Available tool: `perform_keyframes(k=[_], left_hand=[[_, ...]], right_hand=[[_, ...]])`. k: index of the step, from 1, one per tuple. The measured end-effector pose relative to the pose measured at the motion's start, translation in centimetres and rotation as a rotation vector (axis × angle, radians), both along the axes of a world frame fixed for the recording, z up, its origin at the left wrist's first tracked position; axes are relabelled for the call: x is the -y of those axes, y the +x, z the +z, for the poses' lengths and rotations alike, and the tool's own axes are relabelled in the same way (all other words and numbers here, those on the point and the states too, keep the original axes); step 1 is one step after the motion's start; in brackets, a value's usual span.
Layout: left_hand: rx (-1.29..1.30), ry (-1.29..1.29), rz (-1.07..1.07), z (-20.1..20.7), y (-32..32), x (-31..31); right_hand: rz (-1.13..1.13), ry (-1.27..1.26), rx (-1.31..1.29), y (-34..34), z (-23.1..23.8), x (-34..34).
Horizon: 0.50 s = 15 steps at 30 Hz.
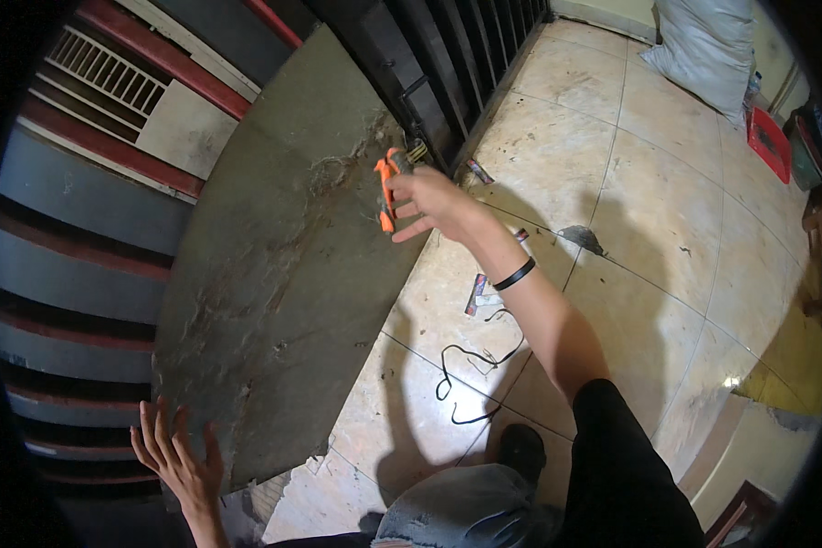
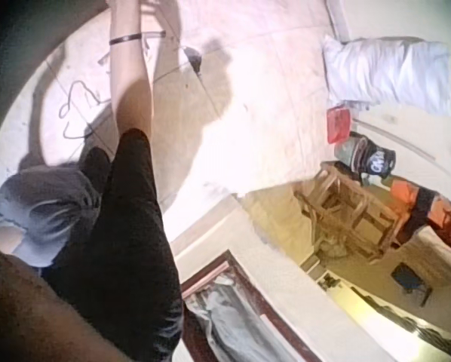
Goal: The person uses pliers to pull and twist wire fasteners by hand, securing a metal sheet to the frame of a gate.
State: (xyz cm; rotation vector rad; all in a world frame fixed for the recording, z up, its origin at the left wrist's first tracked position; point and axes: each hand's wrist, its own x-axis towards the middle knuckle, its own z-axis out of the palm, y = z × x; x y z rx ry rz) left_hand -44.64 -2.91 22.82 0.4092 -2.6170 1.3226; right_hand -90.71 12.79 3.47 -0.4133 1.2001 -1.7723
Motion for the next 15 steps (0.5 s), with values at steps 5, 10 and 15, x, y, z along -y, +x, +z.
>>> perform_keyframes(k=[5,10,15], left_hand=[[-0.057,0.011,-0.007,0.1,0.2,0.9],[-0.155,0.072,0.011,-0.2,0.3,2.3],[-0.298,0.081,0.067,-0.5,-2.4,1.6]], right_hand=[[-0.400,-0.248,0.150,-1.8,-1.1,-0.5],[-0.332,-0.210,0.186,0.4,-1.8,-2.3],[-0.228,-0.072,0.128,3.4,-3.0,-2.4]])
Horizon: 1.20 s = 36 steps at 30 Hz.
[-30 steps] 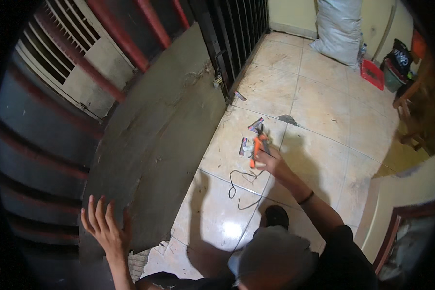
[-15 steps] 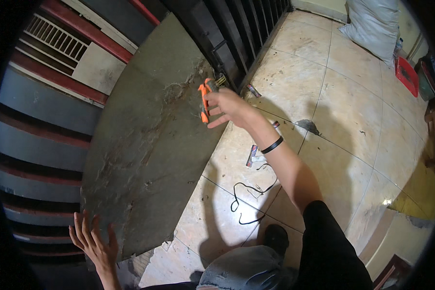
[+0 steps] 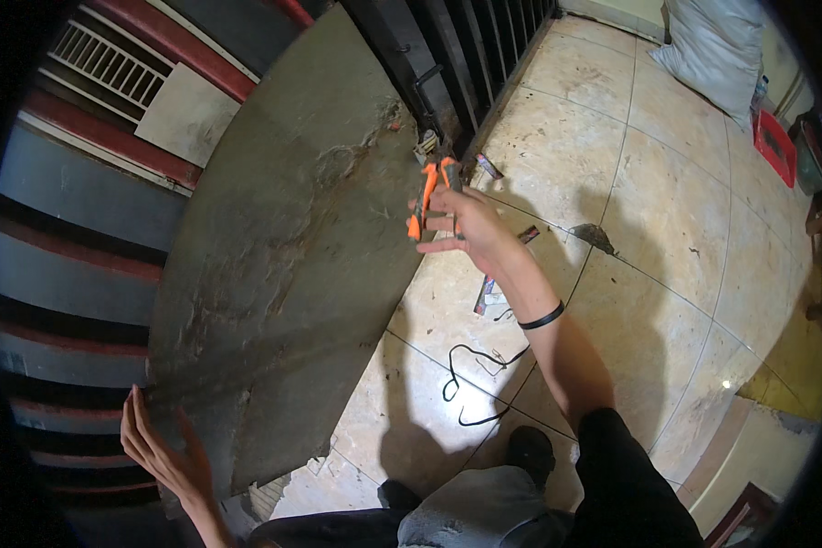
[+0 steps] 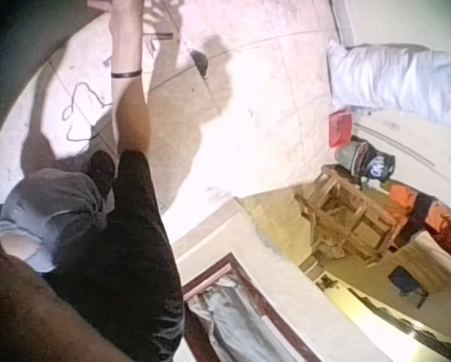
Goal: The person uses pliers to pull and twist wire fasteners by hand, securing a metal sheet to the frame of a gate.
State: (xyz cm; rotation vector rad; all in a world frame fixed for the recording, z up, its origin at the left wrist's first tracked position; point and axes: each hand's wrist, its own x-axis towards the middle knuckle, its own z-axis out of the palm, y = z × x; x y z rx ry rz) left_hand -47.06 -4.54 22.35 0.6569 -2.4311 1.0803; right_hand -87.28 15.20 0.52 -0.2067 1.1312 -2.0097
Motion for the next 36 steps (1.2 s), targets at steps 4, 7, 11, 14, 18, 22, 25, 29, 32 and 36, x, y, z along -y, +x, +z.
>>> perform_keyframes(k=[4,7,11,14,18,22,25,29,32,36], left_hand=[[-0.105,-0.047,0.022,0.0,-2.1,-0.3],[-0.150,0.023,0.066,0.2,-2.9,-0.4],[-0.242,0.097,0.056,0.3,-3.7,0.8],[-0.233,0.109,0.014,0.0,-4.8,1.1],[-0.251,0.049,-0.044,-0.6,-4.6,1.9],[-0.254,0.064,-0.045,-0.6,-3.8,1.8],[-0.277,0.097,-0.088,-1.1,-3.9,1.9],[-0.279,0.100,-0.138,-1.2,-3.5,2.4],[-0.280,0.043,-0.207,-1.2,-3.7,2.6],[-0.271,0.071,-0.191,-0.9,-3.4,3.0]], right_hand=[[0.045,0.066,0.036,2.6,-2.3,-0.1],[0.050,0.091,0.113,6.0,-3.1,-0.8],[0.103,0.134,0.177,10.7,-5.2,-3.0],[0.148,0.159,0.206,12.5,-6.6,-4.4],[0.109,0.201,0.144,11.7,-6.3,-4.5],[0.007,0.286,0.001,8.4,-4.0,-2.7],[-0.045,0.551,-0.306,2.9,-4.7,-1.4],[-0.199,0.867,-0.831,-1.8,-1.2,1.7],[-0.269,1.070,-1.028,-2.7,0.7,3.8],[-0.277,1.066,-1.028,-4.2,-0.5,5.3]])
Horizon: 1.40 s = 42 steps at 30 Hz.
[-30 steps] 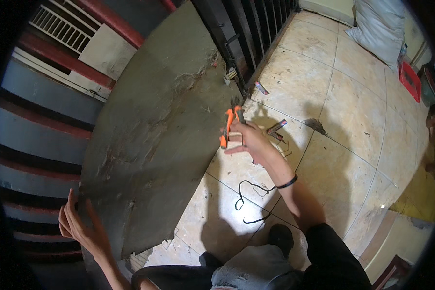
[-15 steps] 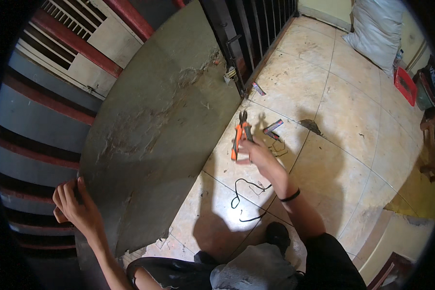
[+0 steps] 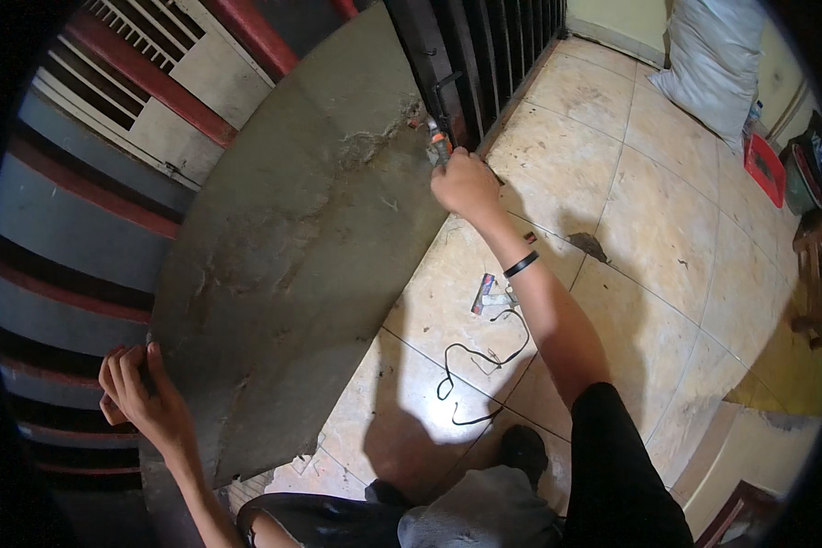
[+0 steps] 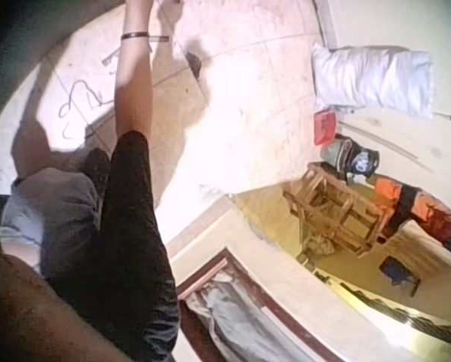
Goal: The person uses pliers to pull and twist wire fasteners by hand, securing a metal sheet to the frame of a gate.
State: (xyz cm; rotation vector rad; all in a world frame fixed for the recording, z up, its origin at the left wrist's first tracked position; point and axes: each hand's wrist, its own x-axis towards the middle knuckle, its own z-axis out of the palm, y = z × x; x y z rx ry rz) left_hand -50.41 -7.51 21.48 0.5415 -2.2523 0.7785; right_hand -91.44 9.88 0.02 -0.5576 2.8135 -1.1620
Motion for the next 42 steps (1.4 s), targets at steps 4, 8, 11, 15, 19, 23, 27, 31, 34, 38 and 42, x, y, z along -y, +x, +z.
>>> perform_keyframes(k=[4,8,11,15,19,23,27,31,34,38,42], left_hand=[[-0.006,0.043,0.066,0.0,-0.2,0.1],[-0.021,0.016,0.061,-0.2,-0.6,0.0],[-0.013,0.009,0.103,-0.2,-0.2,0.3],[-0.028,-0.013,0.077,-0.4,-0.3,0.5],[-0.021,-0.043,0.093,-0.5,-0.6,0.5],[-0.013,-0.038,0.071,-0.3,-0.5,0.5],[-0.019,-0.041,0.075,-0.3,-0.8,0.3],[-0.025,-0.036,0.070,-0.3,-0.9,0.2],[-0.030,-0.037,0.070,-0.3,-0.5,0.3],[-0.026,0.025,0.066,-0.3,-0.9,-0.1],[-0.023,-0.019,0.061,0.1,-0.4,0.4]], right_hand=[[0.120,-0.543,0.579,-2.1,-0.4,-0.9],[0.002,-0.526,0.333,-3.7,-0.4,-0.6],[-0.047,-0.945,0.404,-2.1,0.3,0.4],[-0.227,-0.986,0.372,-2.9,1.6,2.3],[-0.337,-0.914,0.208,-6.1,-0.9,5.4],[-0.351,-0.932,0.404,-5.1,1.1,5.7],[-0.326,-1.093,0.494,-5.4,1.2,5.4],[-0.335,-1.138,0.549,-5.4,1.6,6.0],[-0.340,-1.127,0.463,-5.6,1.5,6.4],[-0.357,-0.940,0.156,-7.1,0.1,6.3],[-0.141,-1.202,0.404,-5.7,1.0,5.7]])
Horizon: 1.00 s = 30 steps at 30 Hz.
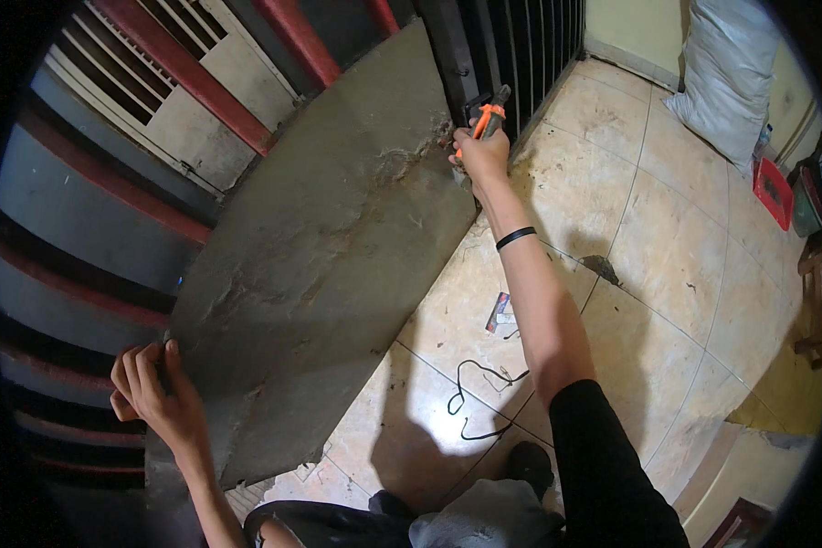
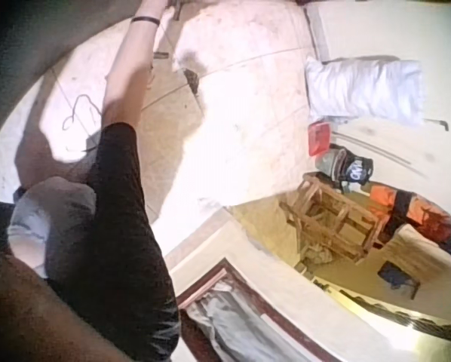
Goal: The person uses pliers to pull and twist wire fasteners by hand, securing a metal sheet to the frame of a gate.
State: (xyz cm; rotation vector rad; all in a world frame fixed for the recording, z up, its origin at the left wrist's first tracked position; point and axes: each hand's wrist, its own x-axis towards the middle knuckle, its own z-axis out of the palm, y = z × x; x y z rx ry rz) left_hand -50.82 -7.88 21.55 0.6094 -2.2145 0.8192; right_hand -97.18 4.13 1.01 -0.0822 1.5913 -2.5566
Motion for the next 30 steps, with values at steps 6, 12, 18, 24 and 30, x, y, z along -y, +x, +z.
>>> perform_keyframes(k=[6,12,18,24,30], left_hand=[[-0.021,0.020,-0.042,-0.2,-0.6,-0.5],[-0.026,-0.008,-0.045,-0.2,-1.1,-1.0],[-0.042,0.037,-0.057,0.1,-0.4,-1.0],[-0.028,-0.027,-0.010,0.1,-0.1,0.2],[-0.001,-0.019,-0.025,-0.1,0.6,-0.3]], right_hand=[[-0.146,0.349,-0.304,-1.4,-2.3,-1.7],[-0.173,0.623,-0.270,-0.5,-3.7,-4.4],[0.224,0.372,0.084,6.6,-3.2,-9.6],[0.415,0.473,0.176,18.1,-6.0,-13.4],[0.731,0.430,0.427,30.1,-12.2,-13.1]])
